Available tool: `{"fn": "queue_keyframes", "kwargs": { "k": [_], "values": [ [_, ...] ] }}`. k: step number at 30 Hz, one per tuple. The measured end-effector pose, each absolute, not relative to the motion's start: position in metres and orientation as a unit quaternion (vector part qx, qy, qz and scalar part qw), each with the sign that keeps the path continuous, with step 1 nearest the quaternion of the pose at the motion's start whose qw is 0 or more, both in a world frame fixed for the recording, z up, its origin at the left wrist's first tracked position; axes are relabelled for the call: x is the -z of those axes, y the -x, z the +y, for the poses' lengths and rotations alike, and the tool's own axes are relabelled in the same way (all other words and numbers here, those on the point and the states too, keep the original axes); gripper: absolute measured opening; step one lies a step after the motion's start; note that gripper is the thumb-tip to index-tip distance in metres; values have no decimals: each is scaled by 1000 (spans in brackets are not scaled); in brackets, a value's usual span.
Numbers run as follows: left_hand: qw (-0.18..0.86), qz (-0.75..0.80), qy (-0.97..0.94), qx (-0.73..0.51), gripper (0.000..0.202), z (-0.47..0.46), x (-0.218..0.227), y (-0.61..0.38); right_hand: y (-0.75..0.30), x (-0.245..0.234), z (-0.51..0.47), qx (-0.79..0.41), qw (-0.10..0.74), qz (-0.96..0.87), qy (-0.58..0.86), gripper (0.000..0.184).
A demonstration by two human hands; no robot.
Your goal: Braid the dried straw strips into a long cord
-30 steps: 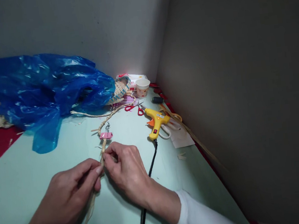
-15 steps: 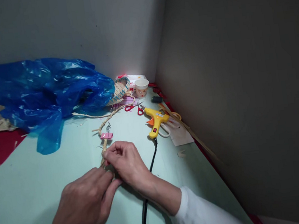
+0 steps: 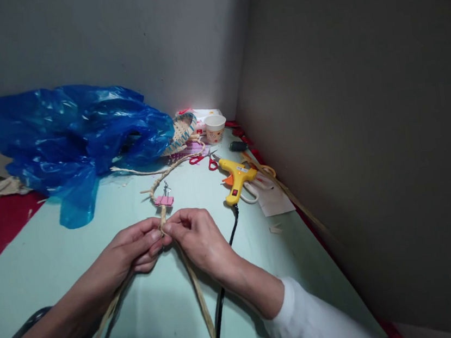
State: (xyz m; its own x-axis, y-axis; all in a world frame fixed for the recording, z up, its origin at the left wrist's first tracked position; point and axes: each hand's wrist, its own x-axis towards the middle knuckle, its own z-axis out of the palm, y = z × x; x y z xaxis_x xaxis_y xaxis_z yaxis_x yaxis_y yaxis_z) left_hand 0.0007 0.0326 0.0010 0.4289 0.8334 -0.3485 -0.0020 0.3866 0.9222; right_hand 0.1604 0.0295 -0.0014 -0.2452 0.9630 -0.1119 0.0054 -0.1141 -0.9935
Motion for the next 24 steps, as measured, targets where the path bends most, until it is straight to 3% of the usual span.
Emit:
{"fn": "queue_keyframes", "kwargs": {
  "k": [5,12,20,24],
  "values": [
    [695,431,-488,-306,13,30,-2,-2,-160,0,28,-604,406,-520,448,19],
    [678,470,-463,-323,20,30,-5,-8,-164,-4,27,-501,359,-613,495,19],
    [622,521,-473,-343,14,23,-1,-13,-164,-17,8,-185,178,-799,545,22],
    [589,540,-492,-344,16,21,2,-14,-162,-12,-1,-53,197,-821,534,11]
  ]
}}
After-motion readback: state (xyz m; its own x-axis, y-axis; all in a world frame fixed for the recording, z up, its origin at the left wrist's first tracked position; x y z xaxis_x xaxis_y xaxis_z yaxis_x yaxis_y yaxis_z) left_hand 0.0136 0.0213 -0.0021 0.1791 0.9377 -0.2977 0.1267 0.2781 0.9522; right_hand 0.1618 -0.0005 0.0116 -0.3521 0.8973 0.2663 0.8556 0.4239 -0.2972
